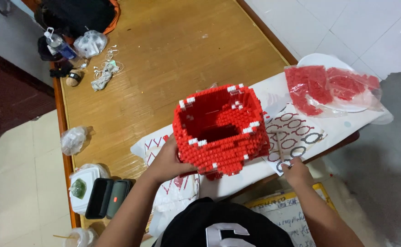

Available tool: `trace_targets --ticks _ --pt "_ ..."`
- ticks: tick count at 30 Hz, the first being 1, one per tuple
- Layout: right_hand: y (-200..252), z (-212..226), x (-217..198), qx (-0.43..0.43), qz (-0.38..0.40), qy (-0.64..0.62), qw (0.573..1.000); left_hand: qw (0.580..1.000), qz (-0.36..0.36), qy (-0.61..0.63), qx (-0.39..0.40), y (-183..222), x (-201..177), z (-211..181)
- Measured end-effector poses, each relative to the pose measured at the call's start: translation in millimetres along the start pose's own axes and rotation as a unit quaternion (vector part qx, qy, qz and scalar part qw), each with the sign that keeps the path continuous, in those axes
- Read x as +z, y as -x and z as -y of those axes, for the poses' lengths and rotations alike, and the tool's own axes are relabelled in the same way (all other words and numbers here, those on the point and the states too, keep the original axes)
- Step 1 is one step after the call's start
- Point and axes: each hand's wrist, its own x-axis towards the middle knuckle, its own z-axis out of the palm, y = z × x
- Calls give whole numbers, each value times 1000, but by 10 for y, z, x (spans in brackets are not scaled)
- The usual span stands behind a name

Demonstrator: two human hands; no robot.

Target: Assembling a large red and white structure using small interlocking toy blocks and a small mallet to secure them.

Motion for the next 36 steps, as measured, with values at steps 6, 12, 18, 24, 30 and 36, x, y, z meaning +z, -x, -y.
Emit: trace_targets --ticks 6,12,18,24,30,36 --pt "-260 -181 151 -16 -10 10 1000 998 -39 36 -31 126 89 247" --pt "82 197 77 -50 -186 -101 976 998 -47 -29 -5 176 23 -82" --pt "922 1204 -554 -350 -203 -393 826 998 -54 -34 -5 128 76 -395" --pt "1565 1651 -895 -589 -50 -344 729 992 -95 -78 12 177 188 -1" --pt "1595 1447 -761 -579 -16 -358 732 988 -103 -88 75 246 285 -90" --pt "1489 1244 -571 -593 -40 -413 690 985 -87 -83 123 379 305 -240"
